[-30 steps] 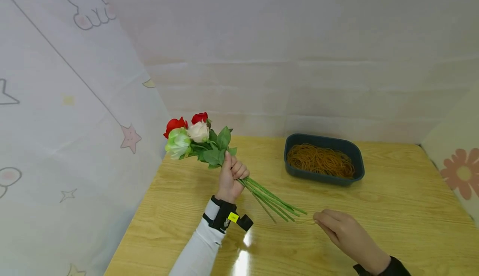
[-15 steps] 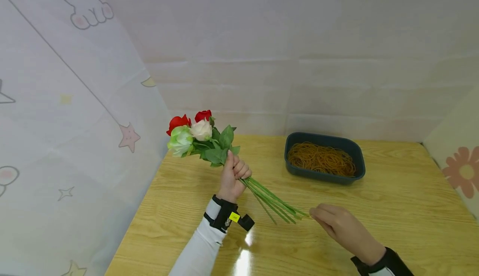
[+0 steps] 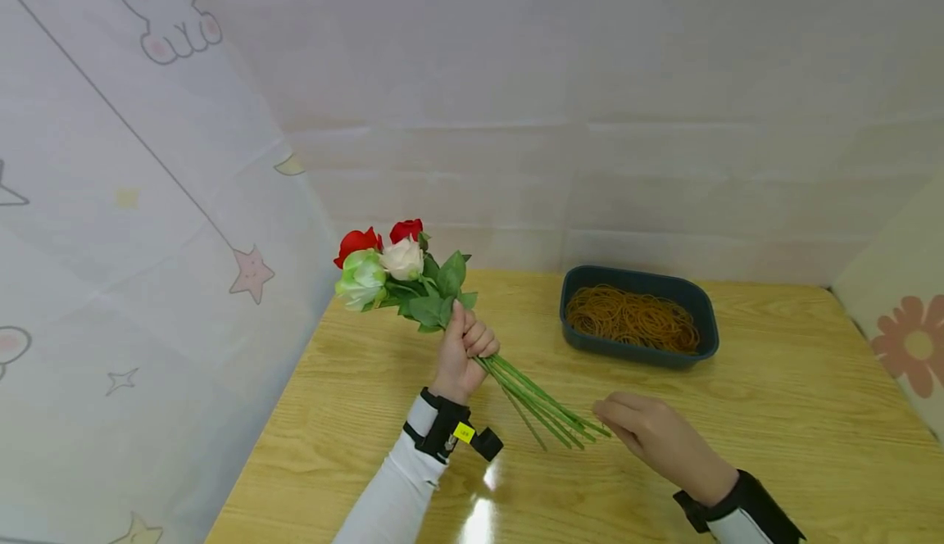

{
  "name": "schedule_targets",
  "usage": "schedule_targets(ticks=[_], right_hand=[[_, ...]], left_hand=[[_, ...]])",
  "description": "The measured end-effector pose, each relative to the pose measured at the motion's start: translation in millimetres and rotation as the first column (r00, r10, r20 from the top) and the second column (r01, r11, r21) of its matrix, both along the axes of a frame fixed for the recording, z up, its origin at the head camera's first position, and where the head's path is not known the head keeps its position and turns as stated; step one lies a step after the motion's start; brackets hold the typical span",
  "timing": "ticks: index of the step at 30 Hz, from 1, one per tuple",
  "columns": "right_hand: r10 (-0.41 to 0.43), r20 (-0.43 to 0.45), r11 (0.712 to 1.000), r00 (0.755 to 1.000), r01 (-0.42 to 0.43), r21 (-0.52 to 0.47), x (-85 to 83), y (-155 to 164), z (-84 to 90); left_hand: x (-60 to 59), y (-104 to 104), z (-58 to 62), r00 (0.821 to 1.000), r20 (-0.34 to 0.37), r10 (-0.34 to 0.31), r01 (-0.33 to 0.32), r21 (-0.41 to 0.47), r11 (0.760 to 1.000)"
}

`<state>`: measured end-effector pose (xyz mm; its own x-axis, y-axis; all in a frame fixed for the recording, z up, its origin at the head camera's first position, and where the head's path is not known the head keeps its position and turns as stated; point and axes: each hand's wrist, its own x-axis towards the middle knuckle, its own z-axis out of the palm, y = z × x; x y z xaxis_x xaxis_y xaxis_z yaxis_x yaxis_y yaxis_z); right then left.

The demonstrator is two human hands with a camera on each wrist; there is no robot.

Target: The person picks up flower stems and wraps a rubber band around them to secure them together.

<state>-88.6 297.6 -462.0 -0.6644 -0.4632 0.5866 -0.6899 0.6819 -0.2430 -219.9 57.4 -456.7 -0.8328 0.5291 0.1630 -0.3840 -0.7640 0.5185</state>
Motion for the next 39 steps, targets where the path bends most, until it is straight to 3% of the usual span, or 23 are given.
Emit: schedule_targets(ticks=[11,18,23,26,29,33,39], right_hand=[[0.017,0.030,1.000,0.999,-0.018,0.022,-7.7,-3,5.0],[0.013,0.005,1.000,1.000,-0.013,0.007,-14.0,-8,10.3],[0.033,-0.029,0.999,0.999,-0.033,-0.004,-20.5,-13,12.6],[0.043,-0.021,0.999,0.999,-0.044,-0.015,-24.4,-17,15.7],[0.056,-0.004,0.998,0.998,-0.056,-0.026,-28.4,-21,19.9],[0.077,0.007,0.996,0.997,-0.077,-0.043,-33.7,-26,24.6],[0.093,0.020,0.994,0.995,-0.092,-0.059,-39.0,-32,26.3]], left_hand=[[-0.2,1,2.3,1.000,0.007,0.004,-0.004,-0.018,1.000],[-0.4,2,1.4,1.000,-0.007,-0.006,0.005,-0.044,0.999],[0.9,5,0.9,0.997,-0.075,-0.019,0.015,-0.053,0.998],[-1.4,7,-4.3,0.989,-0.142,-0.033,0.030,-0.023,0.999],[0.1,9,-4.4,0.985,-0.165,-0.041,0.038,-0.023,0.999],[5.8,12,-1.9,0.994,-0.103,-0.040,0.032,-0.080,0.996],[7.9,15,-7.3,1.000,-0.004,-0.031,0.030,-0.123,0.992]])
